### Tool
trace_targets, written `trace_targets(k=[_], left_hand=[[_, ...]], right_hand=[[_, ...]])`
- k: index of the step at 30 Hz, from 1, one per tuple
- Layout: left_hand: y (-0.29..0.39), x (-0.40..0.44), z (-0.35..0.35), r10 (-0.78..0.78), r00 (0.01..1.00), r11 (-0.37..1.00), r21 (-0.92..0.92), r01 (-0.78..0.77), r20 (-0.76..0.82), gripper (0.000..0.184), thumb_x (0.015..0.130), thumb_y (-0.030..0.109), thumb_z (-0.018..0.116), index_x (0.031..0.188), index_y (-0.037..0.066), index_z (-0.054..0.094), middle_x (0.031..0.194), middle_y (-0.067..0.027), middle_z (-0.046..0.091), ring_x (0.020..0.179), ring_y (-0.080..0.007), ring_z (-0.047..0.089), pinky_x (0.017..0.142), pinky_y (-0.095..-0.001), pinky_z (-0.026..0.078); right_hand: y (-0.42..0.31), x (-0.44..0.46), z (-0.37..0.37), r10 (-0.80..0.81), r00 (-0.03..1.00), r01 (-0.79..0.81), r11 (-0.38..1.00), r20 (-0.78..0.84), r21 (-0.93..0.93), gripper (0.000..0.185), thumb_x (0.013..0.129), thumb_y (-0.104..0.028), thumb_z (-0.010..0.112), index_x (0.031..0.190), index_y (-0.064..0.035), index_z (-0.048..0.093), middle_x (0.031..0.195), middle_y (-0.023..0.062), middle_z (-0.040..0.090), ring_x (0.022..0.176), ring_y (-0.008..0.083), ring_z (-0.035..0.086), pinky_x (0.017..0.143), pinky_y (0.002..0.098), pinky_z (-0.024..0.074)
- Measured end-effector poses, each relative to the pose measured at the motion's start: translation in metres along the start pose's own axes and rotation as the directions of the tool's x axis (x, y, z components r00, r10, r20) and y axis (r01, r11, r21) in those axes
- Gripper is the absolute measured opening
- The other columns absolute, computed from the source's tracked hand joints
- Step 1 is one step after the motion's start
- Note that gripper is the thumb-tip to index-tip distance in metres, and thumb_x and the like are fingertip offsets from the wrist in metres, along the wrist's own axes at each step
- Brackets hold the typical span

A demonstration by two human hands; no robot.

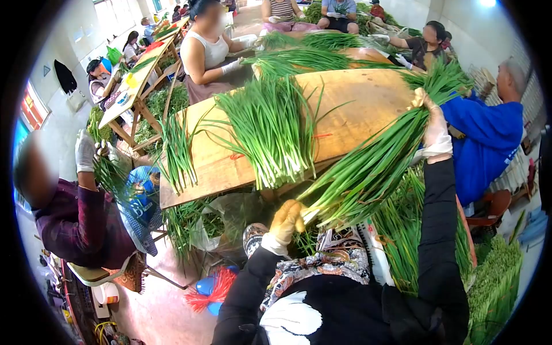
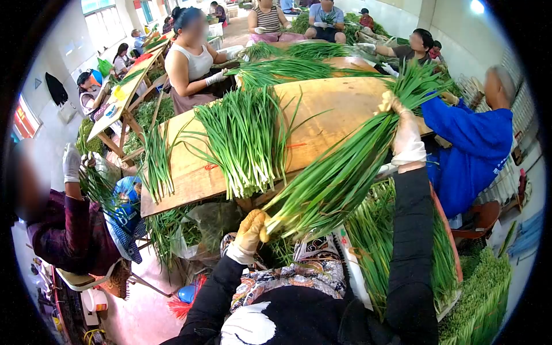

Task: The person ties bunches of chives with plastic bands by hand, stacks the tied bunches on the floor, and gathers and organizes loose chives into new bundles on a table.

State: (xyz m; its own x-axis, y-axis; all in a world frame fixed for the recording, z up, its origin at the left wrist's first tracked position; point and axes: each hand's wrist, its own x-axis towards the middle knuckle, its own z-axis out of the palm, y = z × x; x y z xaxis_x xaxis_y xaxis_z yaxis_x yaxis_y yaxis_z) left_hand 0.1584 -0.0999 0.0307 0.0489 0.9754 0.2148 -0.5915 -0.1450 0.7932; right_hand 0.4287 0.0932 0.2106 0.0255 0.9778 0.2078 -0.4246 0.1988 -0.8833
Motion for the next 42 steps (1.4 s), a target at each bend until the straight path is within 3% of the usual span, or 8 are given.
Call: trace_targets(k=[4, 6, 13, 16, 20, 23, 29, 42], left_hand=[[-0.038, -0.037, -0.067, -0.251, 0.913, 0.838, 0.399, 0.371, -0.321, 0.019, 0.087, 0.024, 0.046, 0.086, 0.006, 0.051, 0.071, -0.0044, 0.056, 0.051, -0.0144, 0.049, 0.045, -0.0239, 0.038], [-0.032, -0.053, -0.095, -0.368, 0.826, 0.071, 0.873, 0.483, -0.427, 0.02, 0.08, 0.02, 0.055, 0.094, 0.006, 0.052, 0.081, -0.01, 0.058, 0.066, -0.0232, 0.057, 0.054, -0.0307, 0.044], [0.047, 0.008, 0.042, 0.5, 0.74, 0.153, 0.795, -0.587, 0.45, 0.029, 0.068, 0.019, 0.07, 0.09, 0.005, 0.059, 0.09, -0.0101, 0.057, 0.08, -0.0248, 0.055, 0.074, -0.0325, 0.042], [0.066, 0.033, 0.089, 0.432, 0.844, -0.086, 0.946, -0.313, 0.318, 0.036, 0.061, 0.016, 0.073, 0.093, 0.008, 0.058, 0.088, -0.0074, 0.055, 0.085, -0.0263, 0.052, 0.073, -0.0364, 0.041], [0.055, 0.061, 0.064, 0.389, 0.766, 0.094, 0.805, -0.585, 0.512, 0.037, 0.061, 0.006, 0.071, 0.093, 0.009, 0.053, 0.094, -0.0085, 0.054, 0.087, -0.0249, 0.052, 0.076, -0.0344, 0.041], [0.069, 0.047, 0.075, -0.014, 0.976, 0.998, 0.067, -0.001, 0.217, 0.019, 0.08, 0.001, 0.053, 0.096, 0.01, 0.054, 0.099, -0.0029, 0.057, 0.09, -0.0115, 0.051, 0.079, -0.0256, 0.04], [0.079, 0.04, 0.063, -0.262, 0.798, 0.884, -0.196, 0.424, 0.542, 0.053, 0.081, 0.013, 0.057, 0.127, 0.004, 0.031, 0.109, -0.0075, 0.051, 0.095, -0.0127, 0.05, 0.084, -0.0261, 0.04], [0.035, 0.022, 0.038, -0.193, 0.925, 0.913, 0.404, 0.047, 0.327, 0.015, 0.081, 0.009, 0.057, 0.094, 0.002, 0.052, 0.088, -0.0017, 0.054, 0.078, -0.0074, 0.049, 0.071, -0.0205, 0.039]], right_hand=[[-0.032, 0.006, -0.007, -0.035, 0.999, 0.037, 0.998, -0.041, 0.042, 0.02, 0.083, -0.025, 0.054, 0.091, -0.0065, 0.055, 0.072, 0.0027, 0.054, 0.062, 0.0138, 0.053, 0.06, 0.0246, 0.0464], [-0.046, 0.016, -0.016, -0.082, 0.984, 0.048, 0.976, 0.158, 0.211, 0.017, 0.084, -0.023, 0.053, 0.091, -0.0069, 0.054, 0.073, 0.003, 0.054, 0.064, 0.0145, 0.053, 0.06, 0.025, 0.0463], [-0.021, 0.017, 0.012, -0.041, 0.998, 0.04, 0.999, 0.047, 0.035, 0.014, 0.082, -0.02, 0.056, 0.084, -0.0059, 0.057, 0.072, 0.0014, 0.055, 0.063, 0.0134, 0.054, 0.06, 0.0263, 0.0475], [-0.015, 0.003, 0.05, -0.04, 0.988, 0.03, 0.997, 0.148, 0.07, 0.014, 0.081, -0.018, 0.057, 0.082, -0.0036, 0.056, 0.068, 0.0019, 0.052, 0.063, 0.0136, 0.053, 0.06, 0.0263, 0.0466], [-0.018, 0.01, 0.058, -0.002, 0.962, -0.016, 0.998, 0.274, 0.063, 0.016, 0.081, -0.017, 0.057, 0.082, -0.0012, 0.057, 0.07, 0.0028, 0.054, 0.064, 0.0126, 0.053, 0.059, 0.0244, 0.0463], [-0.03, 0.005, 0.061, 0.001, 0.99, 0.009, 0.997, 0.138, -0.074, 0.016, 0.081, -0.016, 0.057, 0.087, -0.0012, 0.059, 0.074, 0.0042, 0.058, 0.063, 0.0123, 0.056, 0.057, 0.0248, 0.0472], [-0.022, 0.006, 0.059, 0.016, 0.985, -0.016, 1.0, 0.171, -0.001, 0.017, 0.081, -0.017, 0.057, 0.086, -0.0006, 0.06, 0.073, 0.0041, 0.058, 0.061, 0.0126, 0.056, 0.055, 0.0251, 0.0475], [-0.033, -0.001, 0.039, -0.045, 0.964, 0.019, 0.995, 0.262, 0.101, 0.022, 0.081, -0.017, 0.058, 0.098, -0.0031, 0.055, 0.072, 0.0025, 0.056, 0.064, 0.0141, 0.055, 0.061, 0.0281, 0.0484]])
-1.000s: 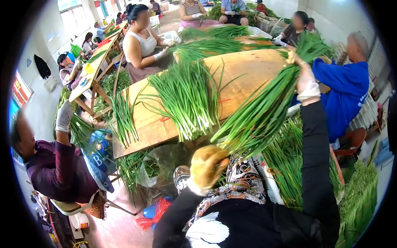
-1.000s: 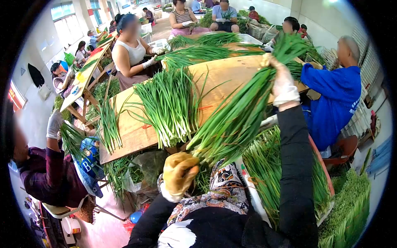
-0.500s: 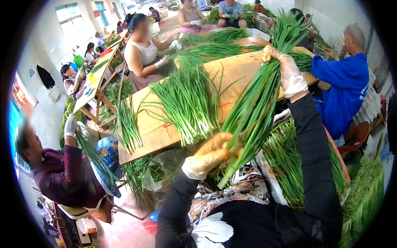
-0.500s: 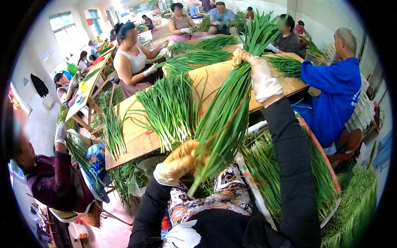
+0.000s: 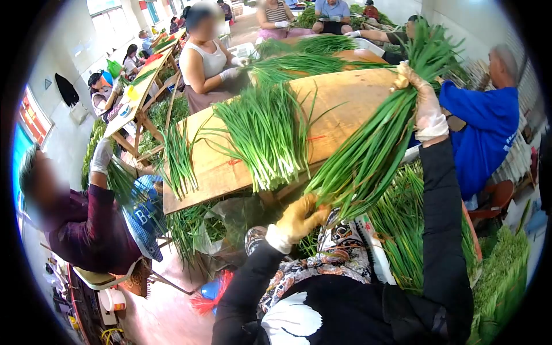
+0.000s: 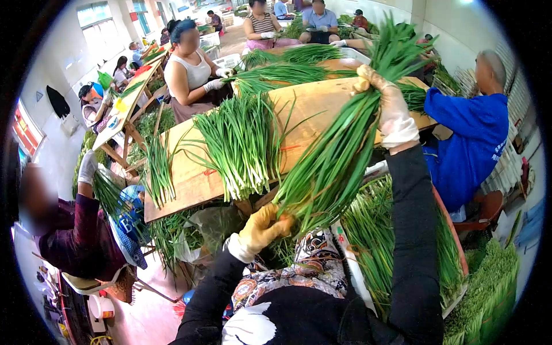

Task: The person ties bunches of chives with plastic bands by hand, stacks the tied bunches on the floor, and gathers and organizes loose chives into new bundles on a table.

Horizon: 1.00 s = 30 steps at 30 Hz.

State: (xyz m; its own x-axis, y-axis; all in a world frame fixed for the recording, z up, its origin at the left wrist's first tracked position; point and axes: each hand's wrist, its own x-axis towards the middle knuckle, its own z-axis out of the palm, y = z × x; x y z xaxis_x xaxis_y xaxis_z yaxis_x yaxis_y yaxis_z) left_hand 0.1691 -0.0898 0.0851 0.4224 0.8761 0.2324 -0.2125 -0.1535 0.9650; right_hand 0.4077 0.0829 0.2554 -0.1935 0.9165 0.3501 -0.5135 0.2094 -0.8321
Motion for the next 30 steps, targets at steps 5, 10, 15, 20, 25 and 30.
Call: trace_targets(k=[5, 10, 15, 20, 25, 30], left_hand=[[-0.025, 0.015, 0.022, 0.098, 0.854, 0.976, -0.119, -0.183, -0.511, 0.023, 0.084, -0.002, 0.044, 0.106, -0.002, 0.044, 0.096, -0.0051, 0.05, 0.081, -0.0099, 0.048, 0.074, -0.021, 0.041], [-0.024, 0.011, 0.023, -0.047, 0.829, 0.965, -0.24, -0.107, -0.557, 0.016, 0.085, 0.0, 0.047, 0.1, -0.001, 0.05, 0.088, -0.0042, 0.056, 0.068, -0.008, 0.048, 0.065, -0.0199, 0.041], [-0.066, -0.034, -0.011, -0.105, 0.835, 0.991, 0.014, 0.134, -0.54, 0.016, 0.083, 0.001, 0.049, 0.097, 0.001, 0.057, 0.085, -0.0062, 0.061, 0.066, -0.0093, 0.053, 0.06, -0.0198, 0.042], [-0.092, -0.07, -0.022, -0.011, 0.872, 0.487, 0.759, 0.432, -0.489, 0.046, 0.073, 0.017, 0.066, 0.113, 0.002, 0.049, 0.108, -0.0183, 0.054, 0.1, -0.0293, 0.051, 0.088, -0.0363, 0.038], [-0.022, -0.009, 0.005, 0.155, 0.959, 0.829, 0.559, 0.004, -0.237, 0.07, 0.073, 0.047, 0.058, 0.123, 0.002, 0.037, 0.121, -0.0181, 0.043, 0.114, -0.0297, 0.038, 0.095, -0.0383, 0.029], [-0.01, 0.026, 0.022, -0.314, 0.911, 0.749, -0.66, 0.064, -0.268, 0.063, 0.075, 0.043, 0.061, 0.124, 0.011, 0.037, 0.122, -0.0048, 0.044, 0.111, -0.018, 0.04, 0.092, -0.0312, 0.032]], right_hand=[[-0.005, -0.009, -0.012, -0.064, 0.991, 0.047, 0.988, 0.114, 0.148, 0.016, 0.081, -0.016, 0.057, 0.089, -0.0019, 0.057, 0.069, 0.0042, 0.055, 0.062, 0.0163, 0.053, 0.061, 0.0293, 0.0472], [-0.009, -0.02, -0.016, -0.108, 0.982, 0.106, 0.994, -0.157, -0.017, 0.017, 0.079, -0.017, 0.06, 0.09, -0.0045, 0.059, 0.075, 0.0039, 0.057, 0.064, 0.0147, 0.056, 0.057, 0.0267, 0.0485], [-0.039, -0.024, -0.036, -0.134, 0.989, 0.142, 0.981, -0.068, 0.131, 0.019, 0.084, -0.024, 0.053, 0.083, -0.0055, 0.052, 0.069, 0.0029, 0.05, 0.064, 0.0135, 0.051, 0.06, 0.0249, 0.0463], [-0.054, -0.023, -0.05, -0.103, 0.99, 0.116, 0.984, -0.098, 0.136, 0.015, 0.085, -0.019, 0.051, 0.084, -0.004, 0.051, 0.073, 0.0038, 0.05, 0.066, 0.013, 0.05, 0.063, 0.0256, 0.046], [-0.023, -0.026, -0.034, -0.114, 0.99, 0.123, 0.986, -0.088, 0.113, 0.017, 0.087, -0.02, 0.048, 0.085, -0.0042, 0.051, 0.069, 0.0019, 0.046, 0.064, 0.0116, 0.045, 0.064, 0.0243, 0.0432], [-0.005, -0.031, -0.029, -0.152, 0.983, 0.127, 0.967, 0.1, 0.222, 0.016, 0.087, -0.019, 0.049, 0.077, -0.0071, 0.046, 0.065, -0.0006, 0.04, 0.063, 0.0106, 0.04, 0.064, 0.0253, 0.0403]])
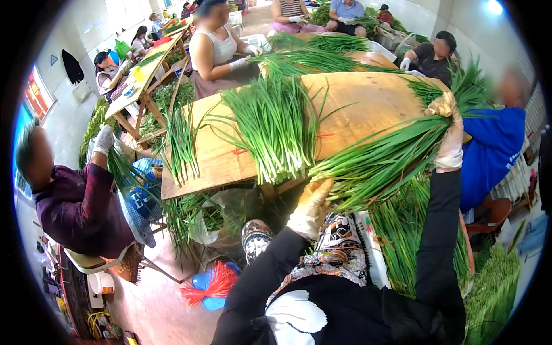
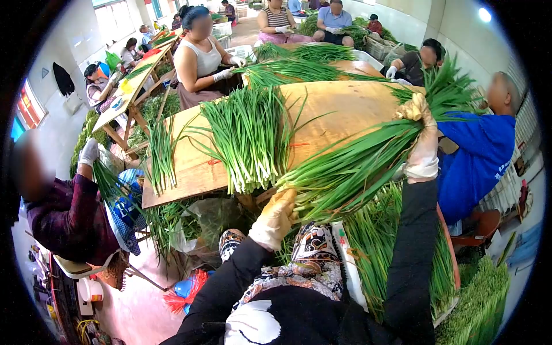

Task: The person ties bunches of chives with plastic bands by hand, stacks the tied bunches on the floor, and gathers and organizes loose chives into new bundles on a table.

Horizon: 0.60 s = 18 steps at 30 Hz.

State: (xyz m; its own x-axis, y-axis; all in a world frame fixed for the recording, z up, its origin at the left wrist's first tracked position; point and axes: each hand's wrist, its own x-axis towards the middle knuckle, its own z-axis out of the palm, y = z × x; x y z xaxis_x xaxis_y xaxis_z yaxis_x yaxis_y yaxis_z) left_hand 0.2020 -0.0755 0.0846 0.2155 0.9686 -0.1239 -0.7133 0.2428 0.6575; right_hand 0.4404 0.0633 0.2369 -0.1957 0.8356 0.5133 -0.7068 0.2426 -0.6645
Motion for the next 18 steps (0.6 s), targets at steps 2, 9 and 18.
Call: trace_targets(k=[2, 9, 18], left_hand=[[-0.019, 0.015, -0.019, 0.062, 0.981, 0.998, 0.005, -0.062, -0.183, 0.034, 0.08, 0.025, 0.06, 0.103, 0.005, 0.045, 0.096, -0.0046, 0.056, 0.088, -0.0139, 0.054, 0.079, -0.0287, 0.043], [-0.028, 0.006, -0.027, 0.19, 0.982, 0.969, -0.159, -0.188, -0.005, 0.045, 0.073, 0.021, 0.068, 0.104, 0.007, 0.037, 0.097, -0.0082, 0.055, 0.083, -0.0129, 0.053, 0.067, -0.0228, 0.041], [-0.029, 0.014, -0.043, 0.238, 0.97, 0.956, -0.167, -0.243, -0.047, 0.031, 0.073, 0.008, 0.066, 0.099, 0.007, 0.048, 0.094, -0.0108, 0.06, 0.089, -0.0171, 0.058, 0.079, -0.0305, 0.046]], right_hand=[[0.0, -0.003, 0.004, 0.001, 0.996, 0.004, 0.998, -0.09, 0.056, 0.018, 0.085, -0.02, 0.051, 0.071, -0.0094, 0.046, 0.063, -0.001, 0.041, 0.062, 0.0102, 0.041, 0.063, 0.0255, 0.039], [-0.013, -0.009, -0.012, -0.043, 0.999, 0.046, 0.99, -0.019, 0.135, 0.017, 0.089, -0.015, 0.045, 0.073, -0.0079, 0.043, 0.064, -0.0021, 0.038, 0.06, 0.0079, 0.038, 0.06, 0.0218, 0.0359], [0.01, -0.031, -0.006, 0.035, 0.999, -0.032, 0.993, -0.03, 0.11, 0.021, 0.088, -0.021, 0.048, 0.07, -0.0095, 0.044, 0.062, -0.0026, 0.04, 0.061, 0.0082, 0.04, 0.061, 0.0236, 0.0364]])
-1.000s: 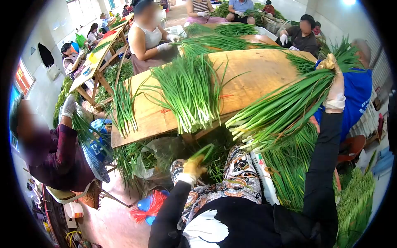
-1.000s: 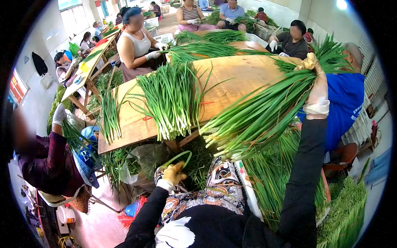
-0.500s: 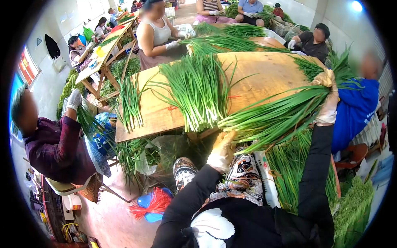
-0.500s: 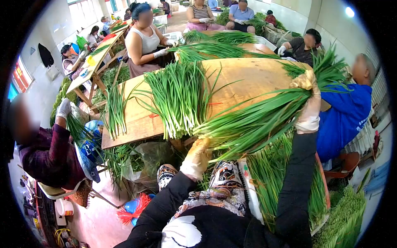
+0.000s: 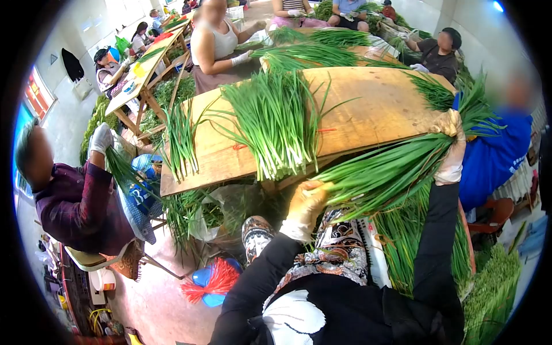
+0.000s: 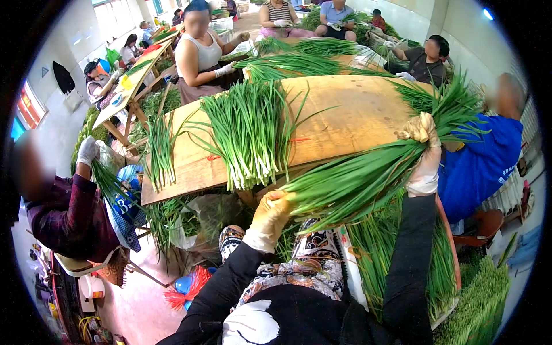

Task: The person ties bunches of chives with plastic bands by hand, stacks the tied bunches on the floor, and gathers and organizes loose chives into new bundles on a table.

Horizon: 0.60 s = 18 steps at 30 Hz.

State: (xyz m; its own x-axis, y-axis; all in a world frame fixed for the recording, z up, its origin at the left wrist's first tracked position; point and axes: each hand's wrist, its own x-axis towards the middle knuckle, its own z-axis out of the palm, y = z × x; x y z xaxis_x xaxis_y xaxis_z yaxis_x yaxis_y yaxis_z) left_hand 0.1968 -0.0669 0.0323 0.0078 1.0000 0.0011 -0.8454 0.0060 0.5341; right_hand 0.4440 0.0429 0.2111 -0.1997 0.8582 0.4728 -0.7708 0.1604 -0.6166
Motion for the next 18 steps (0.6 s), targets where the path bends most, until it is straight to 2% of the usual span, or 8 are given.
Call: trace_targets(k=[4, 6, 8, 10, 14, 15, 16, 18], left_hand=[[0.007, -0.019, 0.012, -0.016, 1.0, 0.974, 0.227, 0.016, 0.001, 0.032, 0.073, 0.007, 0.066, 0.1, 0.001, 0.051, 0.086, -0.0099, 0.062, 0.073, -0.0139, 0.061, 0.061, -0.0208, 0.049], [0.017, -0.023, -0.004, -0.21, 0.974, 0.949, 0.259, 0.182, 0.083, 0.029, 0.076, 0.014, 0.065, 0.098, -0.002, 0.055, 0.082, -0.0099, 0.063, 0.061, -0.0109, 0.057, 0.051, -0.0187, 0.045], [0.023, -0.029, -0.02, -0.274, 0.876, 0.959, 0.185, 0.217, 0.396, 0.028, 0.079, 0.019, 0.06, 0.097, -0.003, 0.055, 0.079, -0.0098, 0.062, 0.045, -0.0057, 0.043, 0.039, -0.015, 0.032], [0.035, -0.037, -0.024, -0.366, 0.82, 0.93, 0.21, 0.302, 0.44, 0.033, 0.079, 0.021, 0.061, 0.101, -0.003, 0.054, 0.075, -0.0082, 0.06, 0.044, -0.0051, 0.041, 0.038, -0.0156, 0.028], [0.043, -0.054, -0.059, -0.252, 0.921, 0.94, 0.3, 0.161, 0.295, 0.041, 0.08, 0.035, 0.058, 0.099, -0.001, 0.054, 0.055, 0.0036, 0.045, 0.041, -0.0033, 0.032, 0.039, -0.0166, 0.025], [0.04, -0.058, -0.086, -0.203, 0.97, 0.923, 0.356, 0.145, 0.131, 0.044, 0.079, 0.042, 0.057, 0.093, 0.0, 0.055, 0.051, 0.0073, 0.038, 0.042, -0.0031, 0.031, 0.04, -0.017, 0.024], [0.039, -0.06, -0.112, -0.209, 0.975, 0.925, 0.339, 0.171, 0.079, 0.04, 0.08, 0.039, 0.056, 0.092, 0.001, 0.055, 0.051, 0.0066, 0.039, 0.042, -0.0036, 0.032, 0.04, -0.0176, 0.025], [0.029, -0.061, -0.184, -0.302, 0.953, 0.744, 0.62, 0.25, -0.022, 0.039, 0.082, 0.035, 0.056, 0.1, 0.001, 0.053, 0.066, 0.0008, 0.052, 0.055, -0.0069, 0.046, 0.051, -0.0193, 0.038]], right_hand=[[-0.002, -0.002, -0.011, -0.008, 0.993, -0.005, 0.994, 0.117, 0.107, 0.019, 0.088, -0.019, 0.047, 0.072, -0.0095, 0.045, 0.064, -0.0036, 0.04, 0.06, 0.0079, 0.04, 0.062, 0.0241, 0.0355], [-0.002, -0.004, -0.013, 0.003, 0.986, -0.028, 0.989, 0.169, 0.146, 0.018, 0.089, -0.018, 0.046, 0.072, -0.0097, 0.045, 0.063, -0.0039, 0.039, 0.058, 0.0077, 0.038, 0.061, 0.0237, 0.0347], [0.0, -0.007, -0.012, 0.026, 0.983, -0.061, 0.98, 0.183, 0.191, 0.019, 0.089, -0.018, 0.045, 0.071, -0.0103, 0.043, 0.061, -0.0034, 0.036, 0.058, 0.0082, 0.037, 0.06, 0.0234, 0.0342], [0.004, -0.012, -0.013, 0.05, 0.976, -0.103, 0.964, 0.214, 0.243, 0.021, 0.089, -0.019, 0.045, 0.07, -0.0108, 0.042, 0.06, -0.0028, 0.036, 0.057, 0.0082, 0.037, 0.059, 0.0232, 0.0341], [0.005, -0.009, -0.015, -0.023, 0.991, -0.002, 0.982, 0.131, 0.189, 0.022, 0.09, -0.018, 0.04, 0.07, -0.0094, 0.04, 0.061, -0.0015, 0.035, 0.055, 0.0091, 0.036, 0.061, 0.0245, 0.0363], [-0.002, -0.005, -0.023, -0.035, 0.989, 0.003, 0.975, 0.141, 0.221, 0.02, 0.09, -0.017, 0.039, 0.073, -0.0078, 0.043, 0.063, -0.0004, 0.037, 0.058, 0.0097, 0.038, 0.061, 0.0243, 0.0371], [-0.01, -0.001, -0.029, -0.05, 0.987, 0.01, 0.968, 0.152, 0.252, 0.019, 0.09, -0.015, 0.038, 0.075, -0.0061, 0.046, 0.066, 0.0008, 0.039, 0.061, 0.0102, 0.04, 0.06, 0.0241, 0.0378], [-0.017, 0.002, -0.03, -0.126, 0.989, 0.132, 0.987, -0.073, 0.086, 0.017, 0.089, -0.014, 0.04, 0.077, -0.0049, 0.047, 0.066, 0.0004, 0.039, 0.062, 0.0099, 0.04, 0.059, 0.0226, 0.0379]])
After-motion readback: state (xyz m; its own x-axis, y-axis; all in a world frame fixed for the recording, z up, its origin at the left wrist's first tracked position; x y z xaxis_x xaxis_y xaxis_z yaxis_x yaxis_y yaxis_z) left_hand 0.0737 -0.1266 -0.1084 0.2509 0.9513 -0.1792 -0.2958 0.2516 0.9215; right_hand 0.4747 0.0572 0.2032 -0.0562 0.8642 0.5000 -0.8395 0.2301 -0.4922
